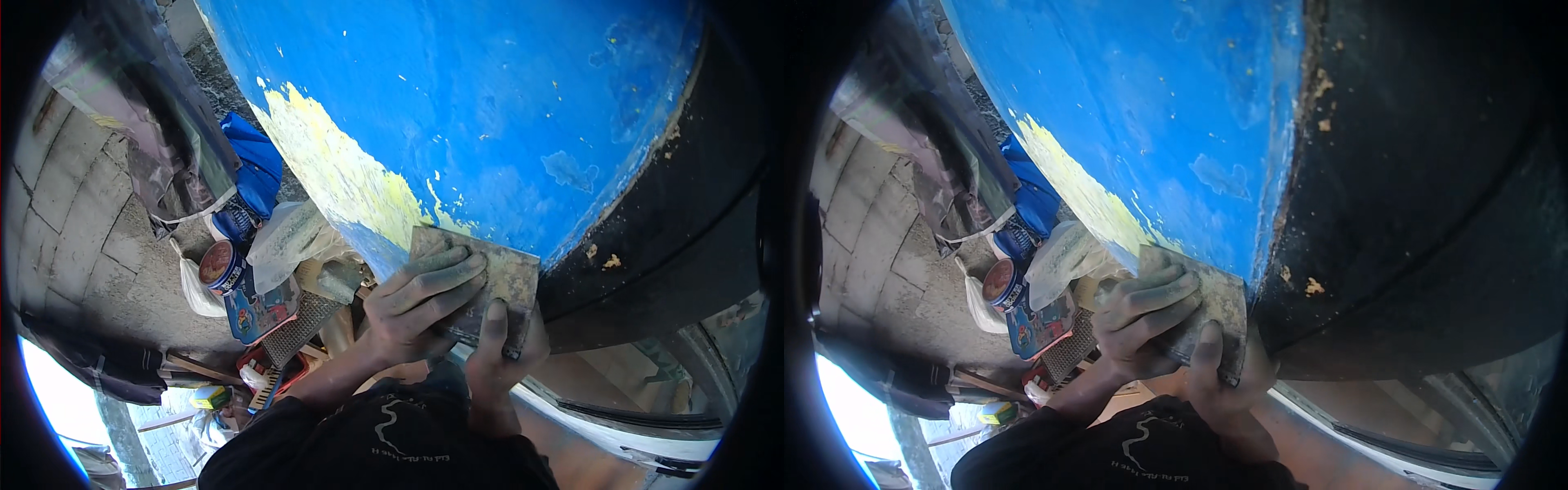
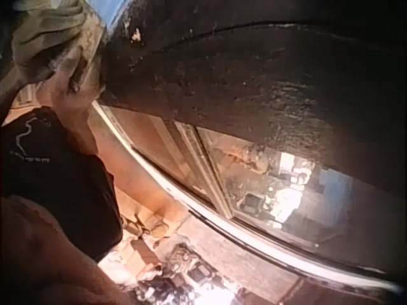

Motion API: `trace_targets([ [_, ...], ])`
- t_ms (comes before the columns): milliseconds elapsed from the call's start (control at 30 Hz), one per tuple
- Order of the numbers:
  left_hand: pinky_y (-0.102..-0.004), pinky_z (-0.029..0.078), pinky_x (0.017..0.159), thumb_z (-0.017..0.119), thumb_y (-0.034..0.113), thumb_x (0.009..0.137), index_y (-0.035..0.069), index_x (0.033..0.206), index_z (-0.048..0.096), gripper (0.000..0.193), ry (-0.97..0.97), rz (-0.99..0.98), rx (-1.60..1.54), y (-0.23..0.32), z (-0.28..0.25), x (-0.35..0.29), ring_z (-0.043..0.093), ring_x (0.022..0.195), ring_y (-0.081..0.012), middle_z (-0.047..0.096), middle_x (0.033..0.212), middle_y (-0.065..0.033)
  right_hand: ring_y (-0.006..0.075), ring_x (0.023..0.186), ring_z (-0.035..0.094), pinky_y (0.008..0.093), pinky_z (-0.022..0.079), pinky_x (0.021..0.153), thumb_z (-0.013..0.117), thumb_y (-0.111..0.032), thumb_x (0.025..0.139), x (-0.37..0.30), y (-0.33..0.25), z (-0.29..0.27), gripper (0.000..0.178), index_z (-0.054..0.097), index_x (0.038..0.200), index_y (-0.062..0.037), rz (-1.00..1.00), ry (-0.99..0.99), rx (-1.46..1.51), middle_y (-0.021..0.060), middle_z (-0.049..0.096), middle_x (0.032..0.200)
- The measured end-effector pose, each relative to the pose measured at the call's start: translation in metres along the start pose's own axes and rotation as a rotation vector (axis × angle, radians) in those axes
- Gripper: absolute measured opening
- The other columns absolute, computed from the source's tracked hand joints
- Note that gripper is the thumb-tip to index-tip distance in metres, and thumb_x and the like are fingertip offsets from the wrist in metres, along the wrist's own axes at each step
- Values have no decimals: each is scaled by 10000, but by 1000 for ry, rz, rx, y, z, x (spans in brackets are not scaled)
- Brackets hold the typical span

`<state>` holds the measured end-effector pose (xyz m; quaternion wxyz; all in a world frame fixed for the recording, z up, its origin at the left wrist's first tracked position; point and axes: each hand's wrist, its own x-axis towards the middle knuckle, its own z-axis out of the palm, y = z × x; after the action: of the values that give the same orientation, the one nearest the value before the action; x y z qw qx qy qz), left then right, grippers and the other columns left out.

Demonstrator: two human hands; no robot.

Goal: The person sands the blue surface of a vehicle body panel using a block of sandpaper.

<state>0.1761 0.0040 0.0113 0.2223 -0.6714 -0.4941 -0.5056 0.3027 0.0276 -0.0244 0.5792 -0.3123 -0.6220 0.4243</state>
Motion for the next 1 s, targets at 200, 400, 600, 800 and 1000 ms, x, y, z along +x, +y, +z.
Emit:
trace_targets([
  [200,-337,543,884,727,31,582,12,1009,691,429,-50,31,9,-2,-10,6,651,1031,-274,665,1121,-96,115,787,549,262,453,683,549,-151,896,11,-18,13,258,592,988,87,-38,78,134,74,622,894],
  [400,-361,537,911,720,53,550,8,1001,689,455,-69,36,-12,-2,-2,-1,648,1028,-268,662,1121,-95,149,887,580,282,468,778,553,-179,903,11,-3,10,349,571,1100,109,-111,56,194,114,635,992],
  [600,-368,532,929,717,46,540,18,992,695,453,-76,-2,-56,2,1,-18,643,1040,-255,665,1116,-76,140,838,575,273,465,732,557,-175,903,4,-3,8,326,577,1081,97,-29,62,138,95,636,940],
  [800,-348,535,918,722,29,570,20,1021,690,452,-71,11,-19,-1,3,-21,643,1046,-253,665,1119,-72,113,809,563,255,452,713,566,-159,906,-2,6,6,269,594,1026,81,39,86,181,60,629,895],
  [1000,-355,548,877,742,26,612,43,1024,699,414,-80,-6,-28,2,-4,-13,645,1048,-255,656,1142,-72,129,857,577,270,461,745,555,-147,902,1,2,6,280,588,1046,91,-9,76,200,83,635,934],
])
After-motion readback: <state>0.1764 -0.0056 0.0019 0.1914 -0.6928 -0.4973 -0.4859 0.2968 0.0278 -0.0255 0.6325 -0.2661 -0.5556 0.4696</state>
